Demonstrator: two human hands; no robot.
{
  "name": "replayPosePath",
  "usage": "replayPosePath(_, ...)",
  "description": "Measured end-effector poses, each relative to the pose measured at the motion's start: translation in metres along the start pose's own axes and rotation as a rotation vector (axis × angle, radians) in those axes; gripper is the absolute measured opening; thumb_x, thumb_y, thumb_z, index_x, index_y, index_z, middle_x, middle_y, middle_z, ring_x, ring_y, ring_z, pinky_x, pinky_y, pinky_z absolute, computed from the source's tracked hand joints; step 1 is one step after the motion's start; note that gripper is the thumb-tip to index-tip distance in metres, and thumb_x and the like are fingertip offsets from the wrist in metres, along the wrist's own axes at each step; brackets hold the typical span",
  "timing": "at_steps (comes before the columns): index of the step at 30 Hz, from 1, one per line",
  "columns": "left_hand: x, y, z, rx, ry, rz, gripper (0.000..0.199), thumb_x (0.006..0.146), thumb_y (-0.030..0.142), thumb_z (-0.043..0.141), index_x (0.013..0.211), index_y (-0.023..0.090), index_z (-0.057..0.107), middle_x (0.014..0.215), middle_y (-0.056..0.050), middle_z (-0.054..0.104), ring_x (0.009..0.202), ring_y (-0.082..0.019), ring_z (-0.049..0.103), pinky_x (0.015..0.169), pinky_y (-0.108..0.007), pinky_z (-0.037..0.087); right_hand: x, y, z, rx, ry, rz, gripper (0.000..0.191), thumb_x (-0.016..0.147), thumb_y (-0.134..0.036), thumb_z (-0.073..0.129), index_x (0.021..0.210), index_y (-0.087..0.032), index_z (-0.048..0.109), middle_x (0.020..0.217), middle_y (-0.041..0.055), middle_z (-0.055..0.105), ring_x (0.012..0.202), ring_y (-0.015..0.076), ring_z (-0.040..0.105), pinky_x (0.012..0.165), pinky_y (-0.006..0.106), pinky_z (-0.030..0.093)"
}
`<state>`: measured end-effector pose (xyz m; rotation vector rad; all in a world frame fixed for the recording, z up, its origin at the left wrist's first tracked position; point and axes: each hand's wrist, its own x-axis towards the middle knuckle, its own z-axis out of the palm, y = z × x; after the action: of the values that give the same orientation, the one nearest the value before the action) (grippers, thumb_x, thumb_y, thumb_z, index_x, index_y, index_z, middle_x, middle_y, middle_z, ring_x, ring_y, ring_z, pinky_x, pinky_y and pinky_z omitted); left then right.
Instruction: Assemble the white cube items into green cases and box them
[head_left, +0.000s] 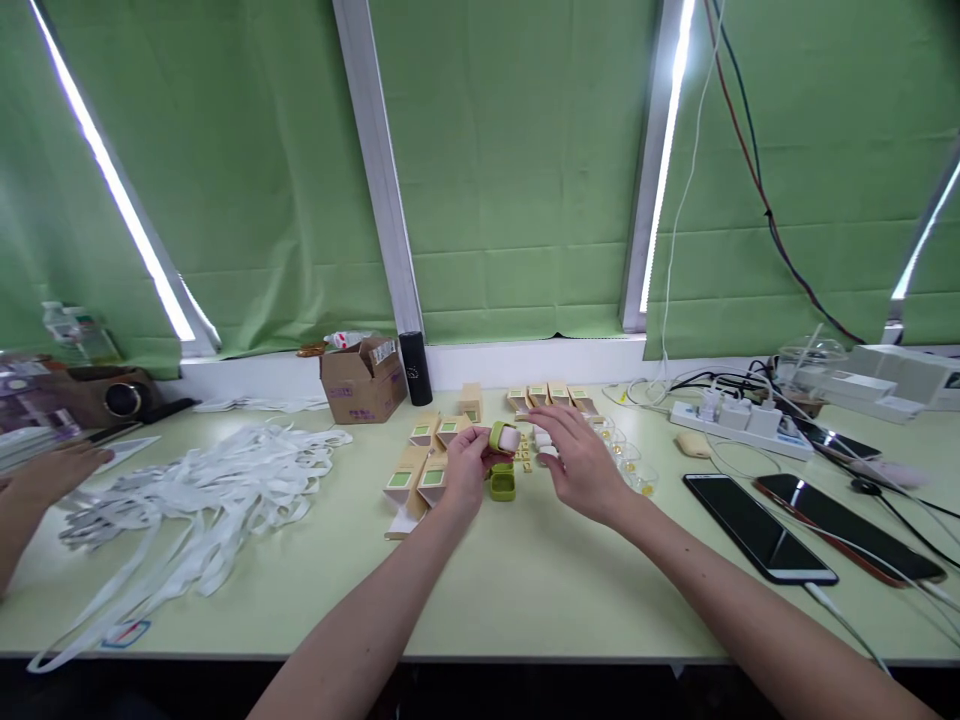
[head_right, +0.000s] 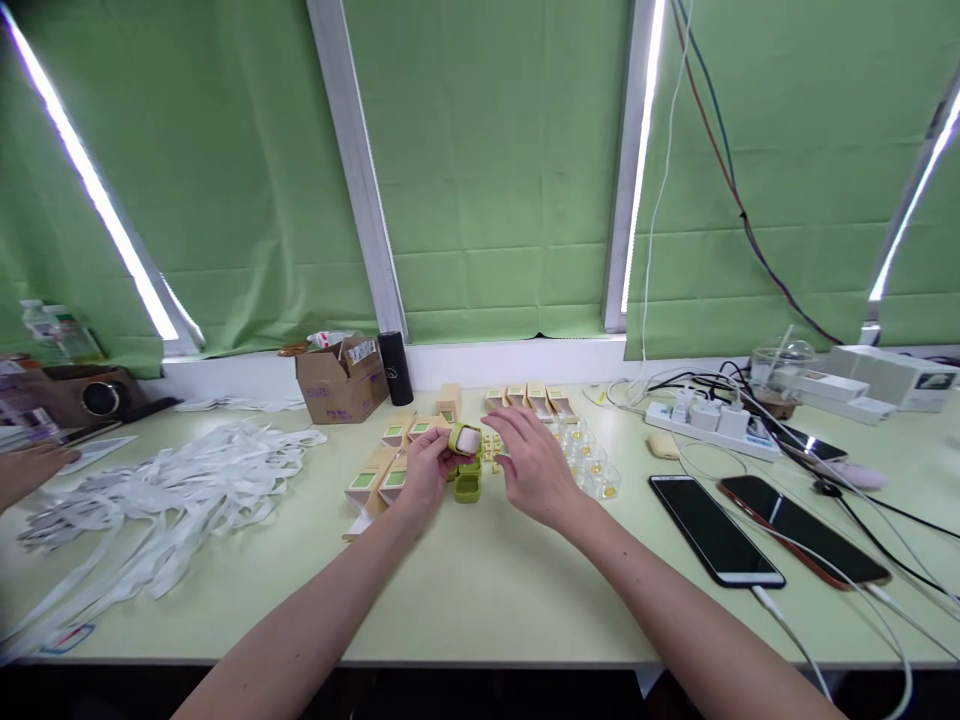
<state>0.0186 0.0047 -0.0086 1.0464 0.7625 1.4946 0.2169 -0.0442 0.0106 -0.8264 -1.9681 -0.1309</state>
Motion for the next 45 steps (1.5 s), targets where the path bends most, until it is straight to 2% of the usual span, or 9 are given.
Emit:
replayPosePath(6,-0.005,0.0,0.003,0.032,-0.069,-0.06,0.03,0.067,0.039,0.08,0.072,0.018,0.059,0.059,0.002,0.061,0.049,-0.014,0.06,0.048,-0.025,0.047,-0.004,0.004,0.039,0.199,-0.027,-0.003,0.056,0.096,-0.013,0.053,0.149,-0.033,0.057,0.151,0.0089,0.062,0.142,0.0327,0.056,0.118,0.062,0.049)
replayPosePath(15,-0.01,-0.001,0.004,0.148,-0.142,-0.111,0.029,0.073,0.041,0.077,0.072,0.018,0.058,0.058,0.002,0.056,0.044,-0.011,0.053,0.042,-0.022,0.032,-0.019,0.012,0.04,0.279,0.028,0.02,0.043,0.101,-0.023,0.058,0.143,-0.031,0.062,0.14,0.012,0.069,0.134,0.0322,0.063,0.114,0.058,0.053)
replayPosePath(18,-0.011,0.0,0.005,0.231,-0.17,-0.102,0.033,0.078,0.046,0.076,0.075,0.018,0.059,0.059,0.001,0.058,0.047,-0.011,0.055,0.043,-0.021,0.033,-0.02,0.011,0.043,0.298,0.1,0.101,0.037,0.101,-0.033,0.064,0.137,-0.027,0.064,0.133,0.0133,0.071,0.123,0.0317,0.068,0.103,0.054,0.06)
replayPosePath(21,-0.01,0.0,0.006,0.29,-0.147,-0.041,0.039,0.079,0.052,0.077,0.077,0.017,0.061,0.061,0.0,0.061,0.05,-0.011,0.055,0.045,-0.021,0.037,-0.019,0.01,0.045,0.438,0.134,0.273,0.036,0.099,-0.045,0.068,0.129,-0.024,0.068,0.122,0.012,0.075,0.1,0.0268,0.074,0.088,0.045,0.064)
replayPosePath(27,-0.006,0.002,0.004,0.238,-0.112,0.076,0.041,0.079,0.054,0.081,0.082,0.017,0.064,0.074,-0.002,0.067,0.064,-0.013,0.06,0.052,-0.021,0.043,-0.01,0.012,0.046,0.876,0.156,0.616,0.052,0.084,-0.068,0.078,0.103,-0.02,0.076,0.091,0.0071,0.077,0.072,0.0202,0.069,0.07,0.036,0.06)
replayPosePath(31,-0.006,0.002,0.003,0.233,-0.137,0.12,0.035,0.082,0.047,0.08,0.089,0.017,0.066,0.076,-0.003,0.07,0.065,-0.012,0.061,0.058,-0.023,0.046,-0.008,0.012,0.045,1.142,0.129,0.764,0.058,0.075,-0.072,0.084,0.09,-0.017,0.078,0.081,0.0066,0.075,0.069,0.0175,0.068,0.068,0.033,0.057)
replayPosePath(34,-0.008,0.002,0.002,0.261,-0.159,0.176,0.029,0.082,0.039,0.079,0.096,0.017,0.068,0.083,-0.005,0.072,0.076,-0.016,0.066,0.064,-0.025,0.049,-0.008,0.01,0.044,1.266,0.107,0.825,0.059,0.074,-0.071,0.086,0.09,-0.016,0.078,0.078,0.007,0.075,0.069,0.0164,0.068,0.066,0.03,0.055)
replayPosePath(39,-0.01,0.001,0.003,0.334,-0.213,0.259,0.027,0.081,0.027,0.076,0.106,0.018,0.072,0.106,-0.009,0.075,0.102,-0.021,0.069,0.086,-0.032,0.054,-0.008,0.007,0.041,1.339,0.12,0.855,0.055,0.073,-0.067,0.089,0.087,-0.016,0.076,0.076,0.0055,0.075,0.066,0.0144,0.067,0.063,0.028,0.053)
replayPosePath(45,-0.013,0.003,0.005,0.451,-0.202,0.275,0.021,0.092,0.033,0.068,0.108,0.019,0.07,0.11,-0.011,0.075,0.104,-0.023,0.07,0.089,-0.037,0.055,-0.008,0.011,0.04,1.211,0.148,0.84,0.057,0.072,-0.067,0.089,0.096,-0.018,0.074,0.083,0.0054,0.075,0.07,0.0164,0.068,0.063,0.029,0.053)
